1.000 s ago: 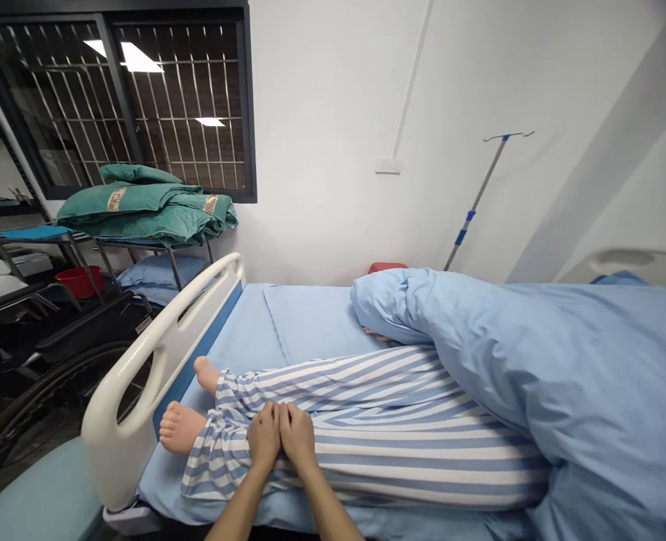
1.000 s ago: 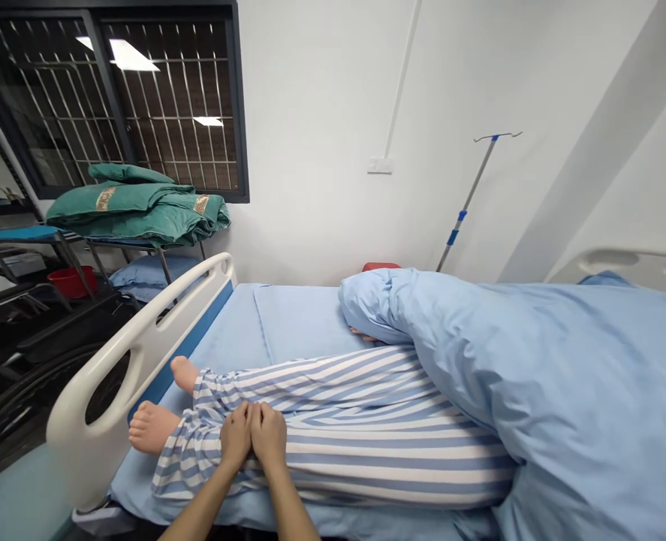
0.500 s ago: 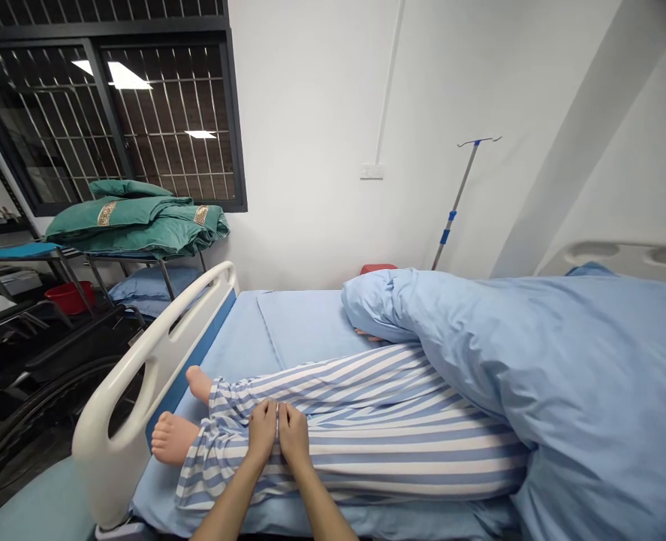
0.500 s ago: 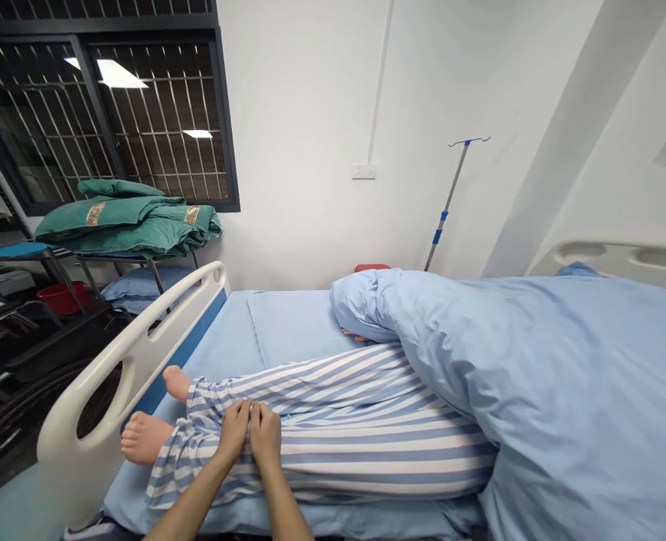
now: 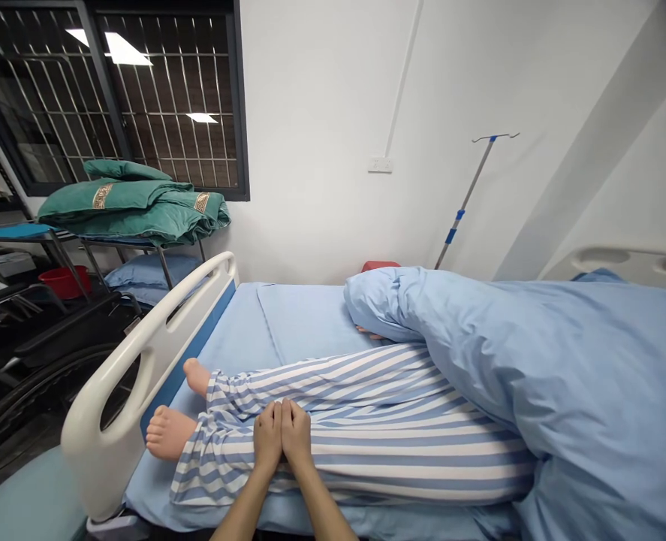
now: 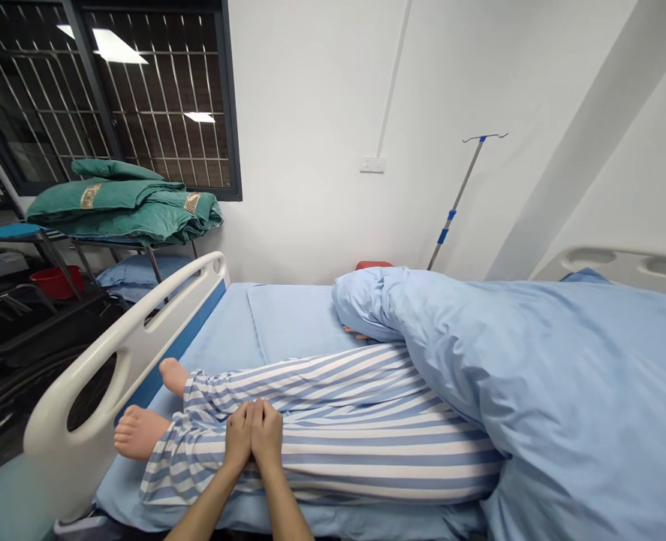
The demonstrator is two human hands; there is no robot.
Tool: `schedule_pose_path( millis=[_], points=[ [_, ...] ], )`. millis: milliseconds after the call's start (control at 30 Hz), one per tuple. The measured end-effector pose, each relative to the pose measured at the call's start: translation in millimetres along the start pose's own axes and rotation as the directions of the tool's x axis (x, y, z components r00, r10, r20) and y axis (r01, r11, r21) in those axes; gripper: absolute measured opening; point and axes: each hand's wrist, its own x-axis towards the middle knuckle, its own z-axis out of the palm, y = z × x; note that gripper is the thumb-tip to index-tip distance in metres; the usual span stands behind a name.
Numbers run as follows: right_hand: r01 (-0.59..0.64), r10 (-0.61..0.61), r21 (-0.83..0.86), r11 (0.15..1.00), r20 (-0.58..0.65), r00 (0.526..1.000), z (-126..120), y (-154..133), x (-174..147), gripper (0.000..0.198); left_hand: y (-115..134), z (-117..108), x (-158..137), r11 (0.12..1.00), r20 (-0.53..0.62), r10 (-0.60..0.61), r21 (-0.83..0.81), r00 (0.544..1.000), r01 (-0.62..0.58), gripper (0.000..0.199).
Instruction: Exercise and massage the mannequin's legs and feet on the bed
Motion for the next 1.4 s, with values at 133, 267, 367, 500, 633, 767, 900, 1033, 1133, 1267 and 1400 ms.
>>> schedule_pose_path(
  millis=[133,267,367,500,633,767,900,1033,1133,1267,1400],
  points=[
    [-0.001,0.001,-0.017,1.000,0.007,1.000,0,-1,0,0.034,-3,1,0,0.996,0.012,0.038,0.082,0.999,-0.038,0.032],
    [-0.003,0.005,-0.074,0.997,0.023,1.000,1,-3,1,0.036,-4,1,1,0.988,0.040,0.058,0.142,0.998,-0.063,0.030],
    [0.022,-0.012,-0.170,0.985,0.063,0.998,-6,-8,4,0.039,-3,0,1,0.986,0.057,0.037,0.158,0.998,-0.045,0.030],
    [0.132,-0.086,-0.310,0.942,0.158,0.984,-25,-18,8,0.041,4,-2,0,0.981,0.072,-0.009,0.195,0.997,-0.005,0.031],
    [0.166,-0.107,-0.330,0.929,0.190,0.976,-37,-19,8,0.043,9,-2,-2,0.970,0.072,-0.047,0.243,0.996,0.029,0.031],
    [0.133,-0.094,-0.337,0.932,0.131,0.987,-34,-8,2,0.043,10,0,-3,0.954,0.063,-0.025,0.299,0.998,0.004,0.030],
    [0.138,-0.120,-0.301,0.943,0.078,0.990,-31,-1,-1,0.042,11,1,-4,0.933,0.061,-0.012,0.360,0.998,-0.011,0.029],
    [0.144,-0.138,-0.236,0.961,0.044,0.989,-32,-2,0,0.042,13,1,-6,0.918,0.083,-0.013,0.396,0.996,-0.021,0.030],
    [0.128,-0.124,-0.199,0.972,0.029,0.992,-33,-3,1,0.042,14,0,-7,0.915,0.106,-0.024,0.404,0.994,-0.021,0.030],
    [0.086,-0.087,-0.171,0.982,0.006,0.996,-34,-2,3,0.042,15,-1,-6,0.942,0.135,-0.041,0.336,0.990,-0.007,0.029],
    [0.079,-0.081,-0.116,0.990,-0.013,0.997,-35,-1,5,0.043,23,-1,3,0.997,0.144,0.017,0.076,0.989,-0.028,0.031]
  ],
)
